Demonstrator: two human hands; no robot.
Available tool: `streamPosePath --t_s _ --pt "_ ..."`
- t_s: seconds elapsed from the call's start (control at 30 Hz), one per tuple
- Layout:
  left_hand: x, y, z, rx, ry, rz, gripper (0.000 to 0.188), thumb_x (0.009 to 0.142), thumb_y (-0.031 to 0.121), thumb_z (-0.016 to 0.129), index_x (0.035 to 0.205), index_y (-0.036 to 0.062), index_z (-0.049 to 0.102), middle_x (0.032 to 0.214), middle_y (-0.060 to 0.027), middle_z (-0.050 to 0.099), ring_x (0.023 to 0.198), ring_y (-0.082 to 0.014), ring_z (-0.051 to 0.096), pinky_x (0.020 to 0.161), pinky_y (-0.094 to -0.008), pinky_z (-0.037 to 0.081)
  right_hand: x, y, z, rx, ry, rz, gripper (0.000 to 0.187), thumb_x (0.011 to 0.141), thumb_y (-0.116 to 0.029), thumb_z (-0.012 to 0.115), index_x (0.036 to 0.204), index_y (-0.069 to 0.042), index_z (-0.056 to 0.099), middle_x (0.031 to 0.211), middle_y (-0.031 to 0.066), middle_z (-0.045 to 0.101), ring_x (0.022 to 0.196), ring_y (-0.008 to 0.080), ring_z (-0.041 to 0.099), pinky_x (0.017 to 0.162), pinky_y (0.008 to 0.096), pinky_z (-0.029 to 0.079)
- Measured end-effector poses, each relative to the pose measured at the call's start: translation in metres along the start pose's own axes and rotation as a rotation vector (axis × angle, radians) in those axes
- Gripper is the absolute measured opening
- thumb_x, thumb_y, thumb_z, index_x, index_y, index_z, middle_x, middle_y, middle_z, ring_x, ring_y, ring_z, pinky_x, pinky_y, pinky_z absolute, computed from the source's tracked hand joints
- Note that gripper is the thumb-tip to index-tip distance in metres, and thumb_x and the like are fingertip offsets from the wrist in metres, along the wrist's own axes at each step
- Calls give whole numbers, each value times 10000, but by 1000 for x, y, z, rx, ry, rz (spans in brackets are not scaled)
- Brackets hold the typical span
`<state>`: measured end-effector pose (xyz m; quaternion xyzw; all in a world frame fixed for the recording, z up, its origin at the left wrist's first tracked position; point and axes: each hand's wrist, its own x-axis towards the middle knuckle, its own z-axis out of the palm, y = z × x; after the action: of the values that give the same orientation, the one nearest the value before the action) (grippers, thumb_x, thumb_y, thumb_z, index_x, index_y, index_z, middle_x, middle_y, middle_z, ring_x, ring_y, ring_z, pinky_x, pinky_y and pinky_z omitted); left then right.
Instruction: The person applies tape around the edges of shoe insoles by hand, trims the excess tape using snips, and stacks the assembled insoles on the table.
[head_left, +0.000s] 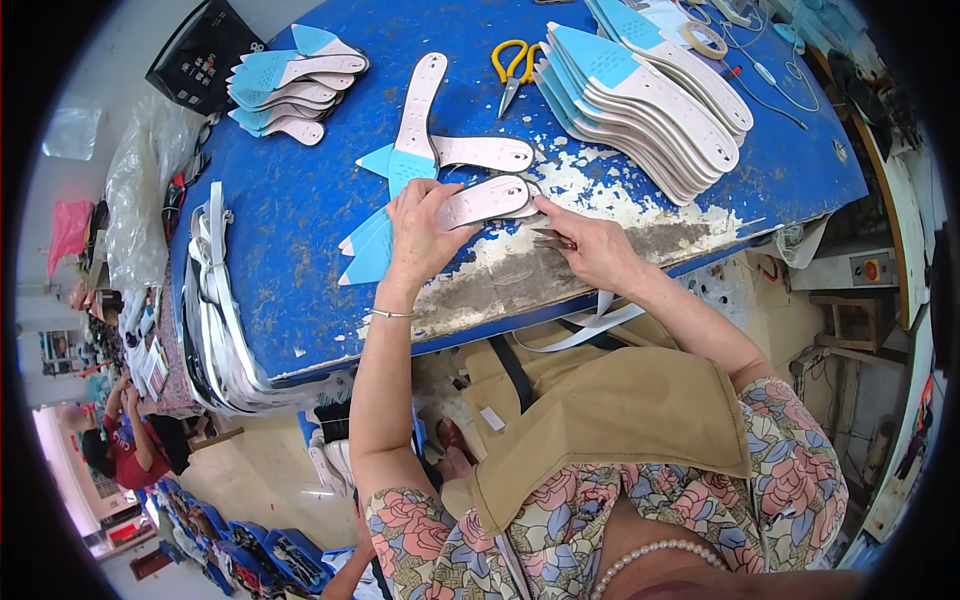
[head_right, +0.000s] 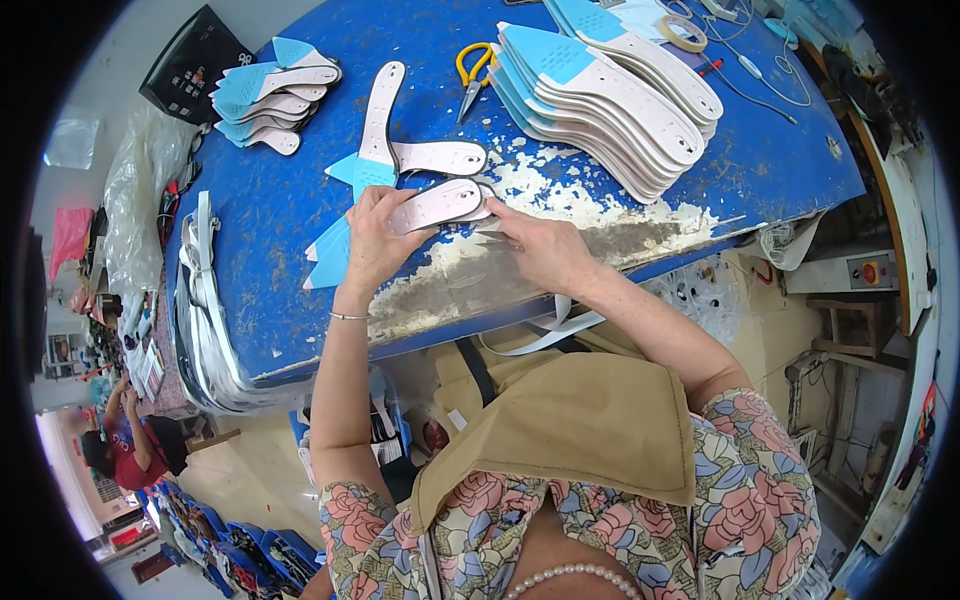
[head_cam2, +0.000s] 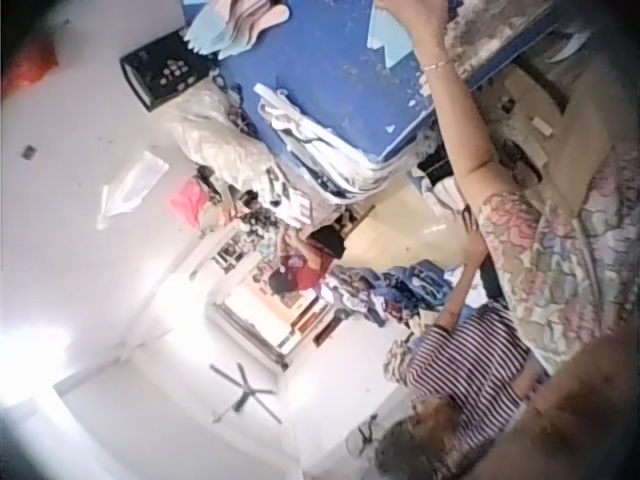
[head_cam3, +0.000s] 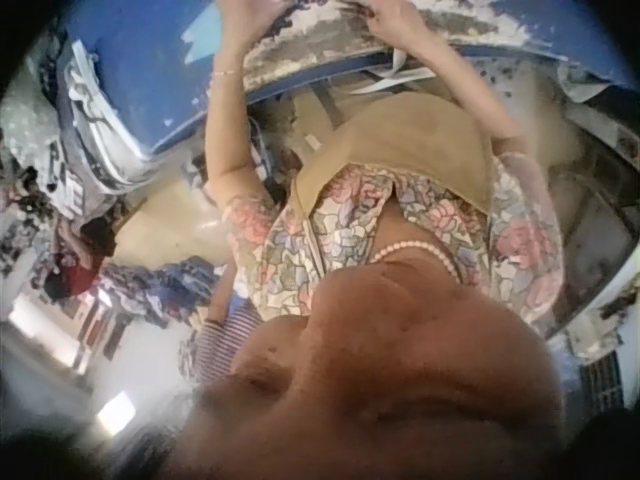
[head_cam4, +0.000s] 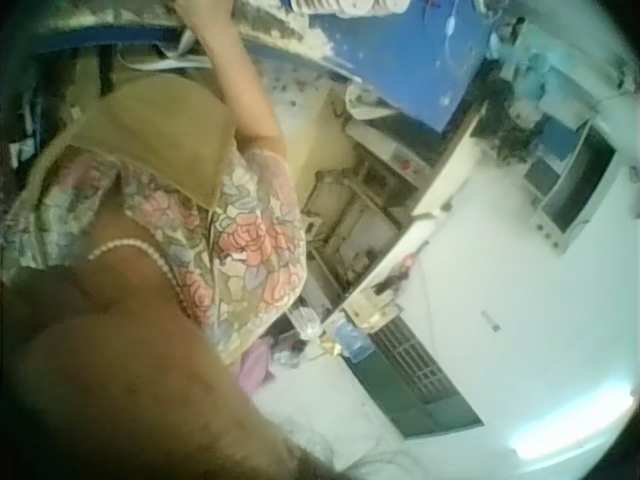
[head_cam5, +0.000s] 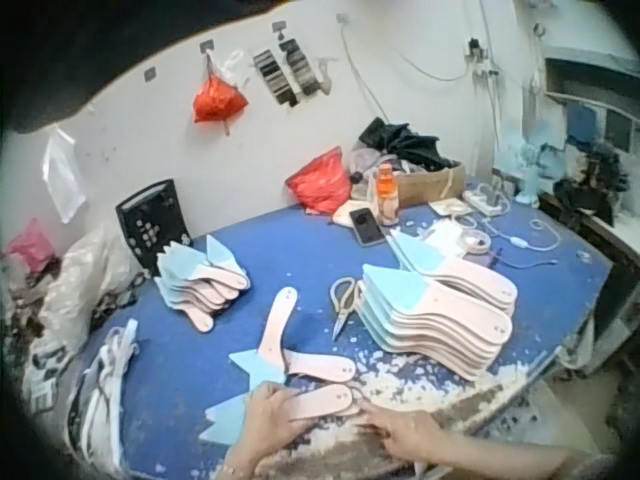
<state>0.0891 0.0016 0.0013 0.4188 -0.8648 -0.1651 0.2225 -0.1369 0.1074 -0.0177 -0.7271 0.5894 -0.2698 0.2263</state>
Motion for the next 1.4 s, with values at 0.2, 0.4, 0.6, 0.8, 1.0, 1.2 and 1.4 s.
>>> streamPosePath --t_s 0.2,0.4,0.6,0.8,1.0,1.2,1.4 --pt "1 1 4 -42 35 19 472 577 182 779 1016 86 635 953 -64 534 945 -222 503 869 -362 304 3 1 -1 -19 -70 68 227 753 -22 551 977 -51 576 1278 14 493 784 299 610 655 374 489" --pt "0 -2 7 -135 38 -52 353 638 230 735 958 96 670 908 -55 545 905 -208 511 851 -347 284 -2 -2 -2 -36 -67 96 339 743 -17 549 1075 -85 577 1181 49 561 779 299 611 651 377 488" --pt "0 -14 6 -296 3 -100 254 660 207 728 878 80 697 805 -53 567 798 -174 538 752 -309 364 -15 -11 0 -20 -51 111 481 744 -9 549 1199 -163 544 968 89 635 773 296 615 651 375 484" --pt "-5 -12 0 -388 -91 -161 156 673 227 716 790 125 698 817 -15 569 863 -157 525 866 -343 245 -28 -27 -6 -60 -101 83 483 749 -38 523 1218 -152 526 823 115 635 712 306 617 617 402 485" --pt "-22 1 -18 -232 4 -6 158 684 172 673 826 103 672 870 -50 577 916 -212 522 863 -358 319 -39 -44 -6 -12 -58 76 540 723 -11 513 1235 -181 511 773 113 611 704 312 603 613 407 468" --pt "-68 22 -42 290 356 -163 487 618 163 764 1059 51 588 1064 -153 510 1053 -324 455 910 -443 335 -39 -46 -1 13 -43 43 562 716 -9 520 1248 -190 498 717 109 590 679 315 593 605 412 459" --pt "-89 23 -56 524 331 -376 600 593 179 789 1106 37 513 1040 -159 479 1036 -326 452 908 -439 359 -39 -57 -6 -9 -49 59 549 719 -5 518 1241 -176 503 690 102 578 664 312 590 594 410 457"
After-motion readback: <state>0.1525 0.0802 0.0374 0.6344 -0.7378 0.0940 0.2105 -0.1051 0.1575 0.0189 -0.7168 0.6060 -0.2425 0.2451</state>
